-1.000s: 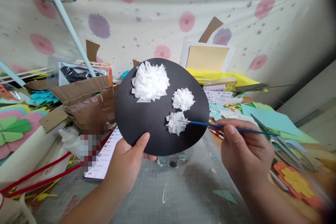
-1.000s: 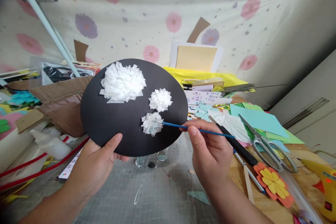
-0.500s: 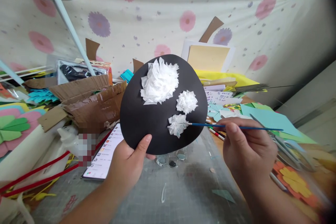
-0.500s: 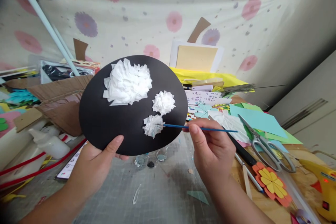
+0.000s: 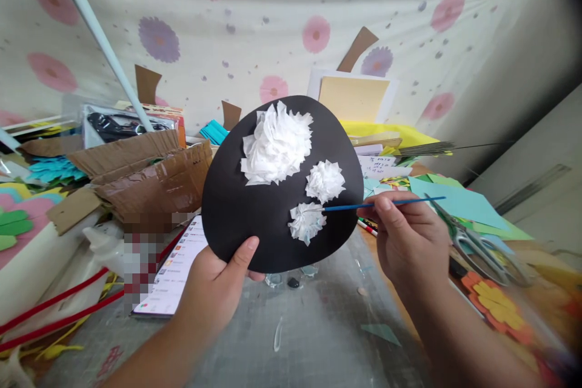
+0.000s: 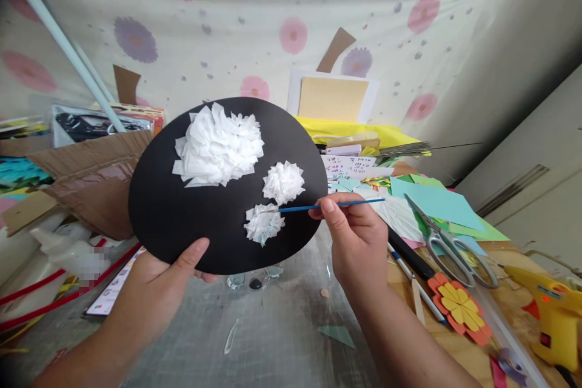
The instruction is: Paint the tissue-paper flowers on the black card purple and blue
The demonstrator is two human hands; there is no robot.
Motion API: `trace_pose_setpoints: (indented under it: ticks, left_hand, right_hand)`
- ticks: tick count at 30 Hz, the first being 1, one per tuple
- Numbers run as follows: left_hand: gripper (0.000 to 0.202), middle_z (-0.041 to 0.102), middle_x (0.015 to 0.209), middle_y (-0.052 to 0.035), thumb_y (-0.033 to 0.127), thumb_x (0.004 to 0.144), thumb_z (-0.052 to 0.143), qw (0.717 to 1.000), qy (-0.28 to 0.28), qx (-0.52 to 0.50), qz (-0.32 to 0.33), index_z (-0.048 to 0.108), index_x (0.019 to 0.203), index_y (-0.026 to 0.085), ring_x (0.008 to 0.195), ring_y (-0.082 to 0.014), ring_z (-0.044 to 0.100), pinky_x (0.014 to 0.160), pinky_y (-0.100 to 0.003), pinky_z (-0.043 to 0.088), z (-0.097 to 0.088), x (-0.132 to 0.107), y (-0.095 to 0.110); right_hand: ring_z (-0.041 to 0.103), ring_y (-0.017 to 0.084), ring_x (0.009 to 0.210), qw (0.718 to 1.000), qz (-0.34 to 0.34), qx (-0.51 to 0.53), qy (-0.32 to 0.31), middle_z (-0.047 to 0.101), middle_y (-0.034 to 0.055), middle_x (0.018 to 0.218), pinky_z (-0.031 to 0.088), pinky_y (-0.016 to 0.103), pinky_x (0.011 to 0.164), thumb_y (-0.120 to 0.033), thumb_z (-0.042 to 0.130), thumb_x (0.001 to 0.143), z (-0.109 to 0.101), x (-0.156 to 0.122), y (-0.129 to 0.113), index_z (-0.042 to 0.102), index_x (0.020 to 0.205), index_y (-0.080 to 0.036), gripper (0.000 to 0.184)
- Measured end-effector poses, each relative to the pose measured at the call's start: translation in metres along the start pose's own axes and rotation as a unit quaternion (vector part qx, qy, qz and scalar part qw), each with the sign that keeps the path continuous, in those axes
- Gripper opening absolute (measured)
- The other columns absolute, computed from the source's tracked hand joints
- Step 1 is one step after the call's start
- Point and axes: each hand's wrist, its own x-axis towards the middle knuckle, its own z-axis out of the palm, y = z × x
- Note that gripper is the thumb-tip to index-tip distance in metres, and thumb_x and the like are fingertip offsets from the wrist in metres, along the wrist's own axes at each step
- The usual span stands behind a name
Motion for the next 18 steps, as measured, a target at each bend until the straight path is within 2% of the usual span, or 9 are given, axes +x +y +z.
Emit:
trace_pose_setpoints:
  ticks: [3,5,7,11,14,18]
  left_hand:
    - [0.030,0.076,0.071,-0.0055,0.050,0.073,0.077,0.999,-0.037,0.009,0.024,0.075,0.085,0.023,0.050,-0.0260,0.068,0.053,-0.039,0.053,-0.002,0.007,-0.007]
    - [0.034,0.076,0.079,-0.0065,0.049,0.072,0.078,0.996,-0.074,-0.045,0.021,0.074,0.091,0.021,0.052,-0.0246,0.067,0.051,-0.039,0.055,-0.002,0.011,-0.009]
    - [0.036,0.076,0.084,-0.0067,0.045,0.069,0.081,0.991,-0.085,-0.103,0.011,0.073,0.095,0.020,0.055,-0.0228,0.066,0.047,-0.037,0.055,-0.001,0.013,-0.008]
    - [0.039,0.076,0.093,-0.0043,0.032,0.065,0.086,0.976,-0.062,-0.209,-0.019,0.072,0.099,0.020,0.063,-0.0193,0.066,0.040,-0.028,0.052,0.002,0.019,-0.001]
    - [0.035,0.076,0.099,-0.0003,0.022,0.066,0.084,0.961,-0.029,-0.274,-0.021,0.071,0.098,0.023,0.071,-0.0192,0.069,0.042,-0.026,0.054,-0.001,0.028,0.003]
    - [0.022,0.076,0.088,0.0024,0.013,0.069,0.080,0.943,0.030,-0.331,-0.011,0.071,0.086,0.024,0.070,-0.0184,0.070,0.043,-0.025,0.056,-0.006,0.039,0.003]
  right_hand:
    - [0.068,0.013,0.065,1.000,0.002,0.023,0.004,0.071,-0.0007,0.073,0.056,0.026,0.065,-0.032,0.079,0.078,0.000,0.001,-0.001,0.072,0.079,-0.021,0.013]
    - [0.067,0.013,0.065,0.999,-0.006,0.032,0.000,0.071,-0.0001,0.074,0.055,0.026,0.065,-0.031,0.078,0.078,0.000,0.002,-0.003,0.073,0.078,-0.021,0.011]
    - [0.067,0.013,0.066,0.999,-0.016,0.036,-0.010,0.071,0.0000,0.073,0.055,0.026,0.065,-0.030,0.078,0.078,0.000,0.004,-0.007,0.074,0.079,-0.022,0.009]
    - [0.066,0.014,0.069,0.994,-0.021,0.104,-0.032,0.069,-0.0014,0.078,0.056,0.029,0.064,-0.031,0.074,0.082,-0.008,0.012,-0.017,0.073,0.084,-0.025,0.006]
    - [0.064,0.013,0.070,0.990,0.004,0.132,-0.057,0.066,-0.0025,0.076,0.056,0.028,0.061,-0.029,0.069,0.087,-0.018,0.019,-0.020,0.072,0.086,-0.030,0.003]
    - [0.064,0.013,0.062,0.989,0.045,0.040,-0.132,0.066,-0.0015,0.069,0.054,0.026,0.057,-0.032,0.072,0.085,-0.018,0.018,-0.012,0.072,0.082,-0.027,0.006]
